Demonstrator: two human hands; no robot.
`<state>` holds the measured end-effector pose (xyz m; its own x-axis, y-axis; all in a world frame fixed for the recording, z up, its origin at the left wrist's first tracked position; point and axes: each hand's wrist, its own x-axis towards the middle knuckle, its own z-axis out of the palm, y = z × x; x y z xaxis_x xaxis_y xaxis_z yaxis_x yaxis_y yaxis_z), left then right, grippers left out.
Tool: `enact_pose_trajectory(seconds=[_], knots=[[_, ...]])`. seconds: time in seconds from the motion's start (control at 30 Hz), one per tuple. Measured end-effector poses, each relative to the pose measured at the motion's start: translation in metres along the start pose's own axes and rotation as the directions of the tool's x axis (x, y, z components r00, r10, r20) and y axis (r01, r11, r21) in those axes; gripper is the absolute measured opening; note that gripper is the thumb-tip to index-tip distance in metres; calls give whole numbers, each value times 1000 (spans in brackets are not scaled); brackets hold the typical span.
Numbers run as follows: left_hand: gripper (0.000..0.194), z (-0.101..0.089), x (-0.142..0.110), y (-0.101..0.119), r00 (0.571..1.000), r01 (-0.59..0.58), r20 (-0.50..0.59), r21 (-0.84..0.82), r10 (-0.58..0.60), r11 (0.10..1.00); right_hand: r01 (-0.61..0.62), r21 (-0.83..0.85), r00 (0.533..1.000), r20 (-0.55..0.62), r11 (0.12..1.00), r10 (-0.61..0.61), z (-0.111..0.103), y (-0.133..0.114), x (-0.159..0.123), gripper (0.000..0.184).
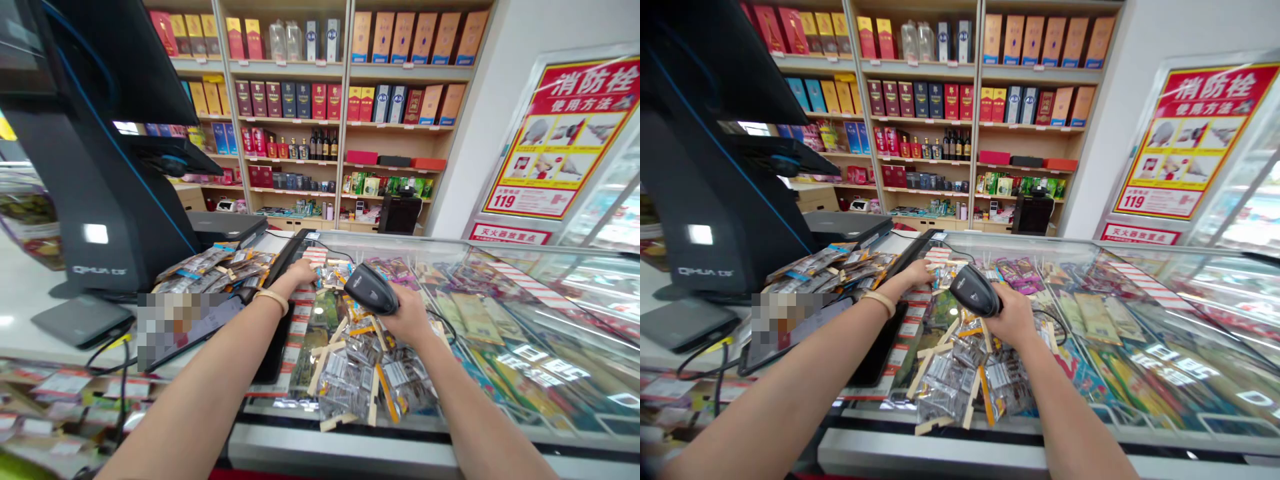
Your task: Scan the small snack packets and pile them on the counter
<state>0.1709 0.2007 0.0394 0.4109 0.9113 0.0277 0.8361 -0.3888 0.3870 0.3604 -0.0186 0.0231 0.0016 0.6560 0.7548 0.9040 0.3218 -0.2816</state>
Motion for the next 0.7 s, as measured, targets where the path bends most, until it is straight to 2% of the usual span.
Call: enact_pose_trajectory(seconds=[0.07,0.17,0.23,0.3,0.37,0.43,0.53,0.63,0.7], knots=[[43,0,-6,-1,1000,20,15,-91,-18,996,-13,-9,1000,0,1000,13,0,0,0,15],[22,-1,-23,-2,998,20,56,-215,-8,976,-9,-13,1000,-14,1000,9,0,-1,0,20],[15,-3,-38,-3,996,16,89,-382,20,924,-3,-7,1000,-23,1000,3,0,0,0,25],[15,-6,-53,-2,989,36,136,-577,53,816,0,4,1000,-24,1000,0,0,0,0,28],[18,-12,-67,-1,979,69,188,-681,83,729,-3,13,1000,-19,1000,4,0,1,0,29],[19,-18,-78,0,974,69,202,-688,100,723,-4,17,1000,-24,1000,5,0,1,-1,30],[18,-28,-87,-1,977,-34,123,-714,172,700,1,17,1000,-31,1000,-1,-1,2,-1,28],[23,-36,-91,-4,969,-158,-3,-774,246,613,0,12,999,-46,1000,0,-1,4,-2,24],[31,-40,-92,-6,971,-197,-90,-822,219,534,-9,13,998,-62,1000,10,-1,5,-2,26]])
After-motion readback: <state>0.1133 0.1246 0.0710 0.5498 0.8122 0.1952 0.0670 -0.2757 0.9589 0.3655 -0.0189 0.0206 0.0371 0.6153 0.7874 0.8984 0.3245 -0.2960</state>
